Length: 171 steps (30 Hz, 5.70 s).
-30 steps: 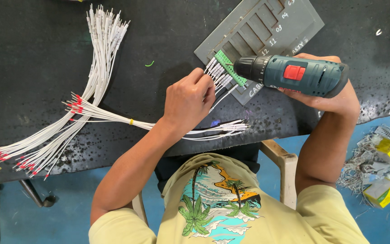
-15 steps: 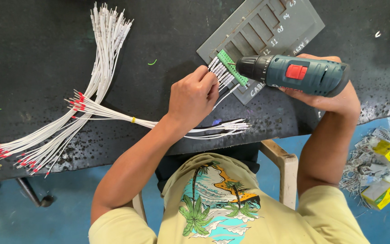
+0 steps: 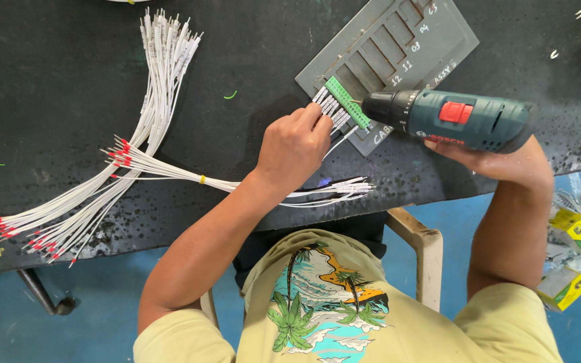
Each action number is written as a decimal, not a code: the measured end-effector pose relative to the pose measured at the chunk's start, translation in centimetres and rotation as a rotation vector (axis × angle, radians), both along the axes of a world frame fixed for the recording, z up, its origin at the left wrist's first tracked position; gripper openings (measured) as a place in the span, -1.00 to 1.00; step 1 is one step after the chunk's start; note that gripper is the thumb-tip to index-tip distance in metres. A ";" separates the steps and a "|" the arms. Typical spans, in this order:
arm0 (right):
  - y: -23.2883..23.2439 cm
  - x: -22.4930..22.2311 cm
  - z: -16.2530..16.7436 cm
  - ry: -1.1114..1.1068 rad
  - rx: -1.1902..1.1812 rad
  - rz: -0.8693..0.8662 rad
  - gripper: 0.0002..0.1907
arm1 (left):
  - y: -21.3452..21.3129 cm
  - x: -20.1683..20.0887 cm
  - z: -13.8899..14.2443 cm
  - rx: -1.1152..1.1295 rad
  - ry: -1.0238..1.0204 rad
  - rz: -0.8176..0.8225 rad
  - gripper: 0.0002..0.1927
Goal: The person inserts white wire leads one at a time into a green terminal block connector held in a metal fixture and uses a cordless electric screwdriver to drive each terminal screw down onto the wires. After finishing the row, the person lifts the connector and presses the wires to check they are secured.
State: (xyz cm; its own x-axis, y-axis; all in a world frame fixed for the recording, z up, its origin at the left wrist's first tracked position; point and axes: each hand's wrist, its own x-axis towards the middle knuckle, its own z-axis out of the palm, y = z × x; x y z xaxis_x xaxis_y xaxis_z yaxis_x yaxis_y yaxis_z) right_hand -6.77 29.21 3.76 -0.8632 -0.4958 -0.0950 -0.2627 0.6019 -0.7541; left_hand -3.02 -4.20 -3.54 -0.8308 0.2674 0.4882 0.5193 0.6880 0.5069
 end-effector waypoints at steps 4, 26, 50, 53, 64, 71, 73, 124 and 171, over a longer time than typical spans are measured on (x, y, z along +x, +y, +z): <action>-0.2 -0.5 0.5 0.017 0.026 0.057 -0.66 | 0.0 -0.1 -0.1 -0.005 0.001 -0.006 -0.83; -9.5 -5.8 10.8 0.395 0.846 0.466 -0.35 | 0.1 0.1 0.1 -0.091 0.042 -0.001 -0.84; 0.0 -2.4 -1.1 -0.096 -0.107 0.062 -0.71 | 0.0 0.9 2.6 0.079 -0.070 -0.517 -0.81; 0.2 -2.4 -1.1 0.009 -0.107 0.126 -0.68 | 0.1 1.0 2.6 0.023 -0.134 -0.547 -0.79; -1.3 -1.8 0.3 -0.085 -0.166 0.015 -0.66 | -1.8 0.9 3.4 0.536 -0.806 -0.506 -0.75; -2.0 -1.6 1.0 -0.123 -0.197 0.035 -0.69 | -1.3 0.9 3.1 0.501 -0.589 -0.483 -0.91; -2.1 -1.6 1.2 -0.147 -0.212 0.031 -0.69 | -1.1 0.9 3.1 0.493 -0.673 -0.423 -0.91; -2.3 -1.4 1.4 -0.111 -0.255 0.071 -0.67 | 0.9 1.4 2.6 0.159 0.033 -0.192 -0.85; -2.9 -1.2 2.2 -0.107 -0.234 0.079 -0.69 | 2.3 2.2 1.3 0.095 -0.159 -0.034 -0.79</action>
State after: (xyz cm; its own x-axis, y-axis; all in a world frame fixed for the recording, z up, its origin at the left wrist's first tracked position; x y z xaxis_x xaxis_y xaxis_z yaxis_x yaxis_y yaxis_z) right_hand -7.99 26.28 5.92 -0.8120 -0.5807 -0.0583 -0.2136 0.3886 -0.8963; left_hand -0.80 -1.90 -2.22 -0.8909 0.2556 0.3754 0.4493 0.6165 0.6466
